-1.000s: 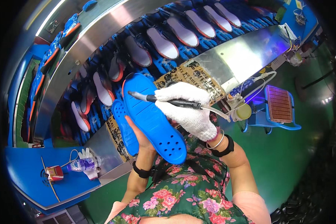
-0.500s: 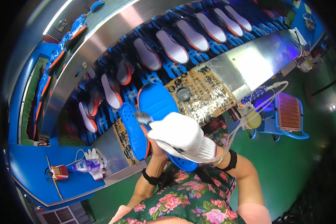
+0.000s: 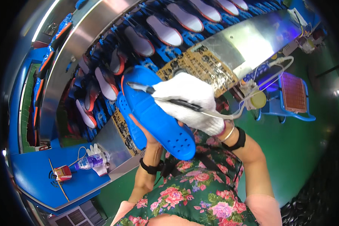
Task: Apply glue or paint to the edges of shoe soles using a brush.
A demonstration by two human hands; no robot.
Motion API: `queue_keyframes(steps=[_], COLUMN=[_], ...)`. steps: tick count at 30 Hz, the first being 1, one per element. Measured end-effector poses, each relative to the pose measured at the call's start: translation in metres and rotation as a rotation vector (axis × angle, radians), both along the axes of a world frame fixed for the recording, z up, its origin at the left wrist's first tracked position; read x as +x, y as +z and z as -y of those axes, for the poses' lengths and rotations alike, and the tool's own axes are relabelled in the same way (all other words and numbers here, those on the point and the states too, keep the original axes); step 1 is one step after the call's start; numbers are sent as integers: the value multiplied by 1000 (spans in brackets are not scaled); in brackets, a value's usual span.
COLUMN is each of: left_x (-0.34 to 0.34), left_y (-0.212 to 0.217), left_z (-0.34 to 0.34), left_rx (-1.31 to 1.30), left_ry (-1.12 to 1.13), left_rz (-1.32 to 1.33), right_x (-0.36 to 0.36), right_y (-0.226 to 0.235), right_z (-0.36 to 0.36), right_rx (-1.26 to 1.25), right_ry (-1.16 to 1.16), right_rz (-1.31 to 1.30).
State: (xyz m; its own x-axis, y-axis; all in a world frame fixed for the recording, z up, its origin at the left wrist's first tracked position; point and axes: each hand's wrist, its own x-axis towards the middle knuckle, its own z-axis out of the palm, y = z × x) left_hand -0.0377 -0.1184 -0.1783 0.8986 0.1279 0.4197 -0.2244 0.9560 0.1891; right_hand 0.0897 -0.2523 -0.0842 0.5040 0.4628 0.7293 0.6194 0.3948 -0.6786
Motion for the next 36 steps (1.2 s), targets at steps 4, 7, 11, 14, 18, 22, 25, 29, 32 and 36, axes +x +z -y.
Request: queue_keyframes(steps=[4, 7, 11, 14, 18, 22, 25, 29, 32, 36], left_x=[-3, -1, 1, 4, -10, -1, 3, 8, 12, 16], left_y=[1, 7, 12, 16, -11, -5, 9, 10, 10, 6], left_z=[-8, -5, -5, -13, -23, -31, -31, -38, -38, -39], left_rx=[357, 380, 159, 309, 420, 168, 323, 332, 256, 197], left_ry=[528, 527, 585, 663, 545, 560, 205, 263, 192, 231], left_rz=[-832, -717, -849, -900, -816, -842, -486, -498, -464, -341], right_x=[-12, -5, -7, -25, -10, -23, -27, -22, -42, -31], right_y=[-4, -21, -11, -19, -27, -31, -29, -37, -42, -39], right_z=[4, 4, 12, 14, 20, 22, 24, 23, 23, 27], right_rx=[-41, 33, -49, -77, -58, -106, -107, -75, -48, -59], right_ry=[66, 265, 9, 111, 156, 98, 276, 123, 84, 280], right_rz=[248, -55, 249, 250, -15, 222, -14, -14, 193, -196])
